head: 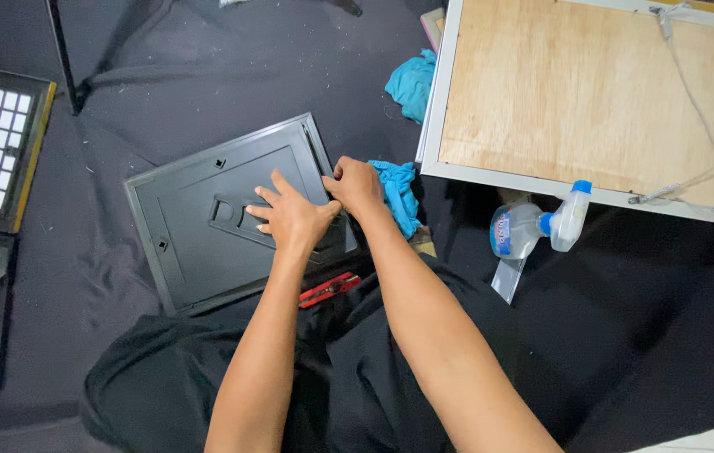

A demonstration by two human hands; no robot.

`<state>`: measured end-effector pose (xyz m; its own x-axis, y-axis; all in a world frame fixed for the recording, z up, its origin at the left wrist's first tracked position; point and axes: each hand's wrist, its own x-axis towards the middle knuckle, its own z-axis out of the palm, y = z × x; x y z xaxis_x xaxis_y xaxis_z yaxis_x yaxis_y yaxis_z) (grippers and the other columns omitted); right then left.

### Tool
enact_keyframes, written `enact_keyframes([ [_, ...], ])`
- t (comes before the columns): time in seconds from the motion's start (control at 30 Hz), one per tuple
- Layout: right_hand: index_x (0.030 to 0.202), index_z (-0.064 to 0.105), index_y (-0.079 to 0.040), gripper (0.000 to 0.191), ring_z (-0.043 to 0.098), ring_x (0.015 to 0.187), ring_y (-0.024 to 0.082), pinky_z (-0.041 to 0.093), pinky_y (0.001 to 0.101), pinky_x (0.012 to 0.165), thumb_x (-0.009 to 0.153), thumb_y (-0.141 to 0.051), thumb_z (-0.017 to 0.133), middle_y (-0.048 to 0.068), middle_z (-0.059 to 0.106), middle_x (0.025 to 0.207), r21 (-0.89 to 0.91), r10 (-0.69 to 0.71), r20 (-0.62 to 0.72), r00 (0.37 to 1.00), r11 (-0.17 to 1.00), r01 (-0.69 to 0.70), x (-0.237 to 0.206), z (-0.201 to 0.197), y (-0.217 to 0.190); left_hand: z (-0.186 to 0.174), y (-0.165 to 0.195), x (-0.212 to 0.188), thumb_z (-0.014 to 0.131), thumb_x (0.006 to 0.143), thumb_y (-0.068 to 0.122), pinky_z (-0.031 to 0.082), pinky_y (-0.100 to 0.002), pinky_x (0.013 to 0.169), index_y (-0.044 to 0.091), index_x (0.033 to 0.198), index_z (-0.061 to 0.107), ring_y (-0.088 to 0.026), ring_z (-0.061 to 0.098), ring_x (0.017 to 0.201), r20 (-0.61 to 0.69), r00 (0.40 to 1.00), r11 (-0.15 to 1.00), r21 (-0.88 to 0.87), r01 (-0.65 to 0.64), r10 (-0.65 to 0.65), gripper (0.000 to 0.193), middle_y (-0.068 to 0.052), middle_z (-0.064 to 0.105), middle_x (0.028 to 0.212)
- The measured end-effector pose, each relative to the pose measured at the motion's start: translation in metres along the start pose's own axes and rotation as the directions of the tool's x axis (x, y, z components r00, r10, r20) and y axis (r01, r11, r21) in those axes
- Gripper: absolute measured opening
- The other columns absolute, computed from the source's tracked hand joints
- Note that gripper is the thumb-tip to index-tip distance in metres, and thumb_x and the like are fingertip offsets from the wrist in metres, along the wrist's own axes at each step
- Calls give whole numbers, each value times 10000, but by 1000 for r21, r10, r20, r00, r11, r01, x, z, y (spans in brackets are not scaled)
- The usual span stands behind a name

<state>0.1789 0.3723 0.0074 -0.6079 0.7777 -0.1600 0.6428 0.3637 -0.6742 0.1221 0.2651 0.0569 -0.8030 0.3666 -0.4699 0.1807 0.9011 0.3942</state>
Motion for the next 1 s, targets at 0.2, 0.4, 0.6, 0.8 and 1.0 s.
enact_keyframes([
  [0.2, 800, 656, -43, 332, 688, 770, 404, 532, 485, 690, 766, -324, 829, 188, 708, 760, 8, -108, -37, 993, 994, 108, 3, 4, 3, 0, -1, 1, 898, 657, 459, 198, -768, 1120, 57, 1597, 124, -689, 39, 1445, 7, 1000, 1000, -18, -21, 21, 1282, -397, 91, 1607],
  [0.4, 830, 661, -38, 313, 691, 779, 409, 531, 489, 700, 797, -308, 816, 202, 711, 785, -5, -103, 2, 995, 995, 103, 3, 5, 2, 0, -1, 0, 884, 658, 460, 214, -764, 1119, 75, 1603, 135, -687, 35, 1447, 13, 1000, 1000, -1, -11, 11, 1266, -399, 105, 1608],
  [0.6, 835, 665, -30, 303, 694, 791, 404, 531, 486, 712, 814, -299, 802, 201, 714, 789, -15, -93, 25, 995, 996, 93, 1, 3, -1, 1, -3, 2, 891, 650, 459, 231, -757, 1119, 81, 1601, 137, -684, 54, 1443, 9, 1000, 1000, 8, -6, 6, 1271, -388, 121, 1608],
  [0.8, 871, 719, -36, 343, 699, 812, 369, 531, 468, 734, 888, -372, 781, 190, 721, 824, 74, 30, 101, 994, 997, -38, 3, -1, 6, 11, -4, 9, 934, 655, 443, 226, -760, 1117, 98, 1597, 153, -687, 33, 1444, 17, 1000, 999, 42, 12, -13, 1271, -381, 80, 1615],
  [1.0, 902, 755, -54, 259, 736, 821, 306, 568, 413, 753, 761, -260, 822, 143, 761, 864, 182, -7, 88, 996, 983, -9, 4, -1, 11, 17, -4, 8, 899, 679, 465, 215, -735, 1138, 266, 1605, 240, -675, 10, 1450, 35, 999, 997, 80, 15, -18, 1154, -355, 48, 1632],
])
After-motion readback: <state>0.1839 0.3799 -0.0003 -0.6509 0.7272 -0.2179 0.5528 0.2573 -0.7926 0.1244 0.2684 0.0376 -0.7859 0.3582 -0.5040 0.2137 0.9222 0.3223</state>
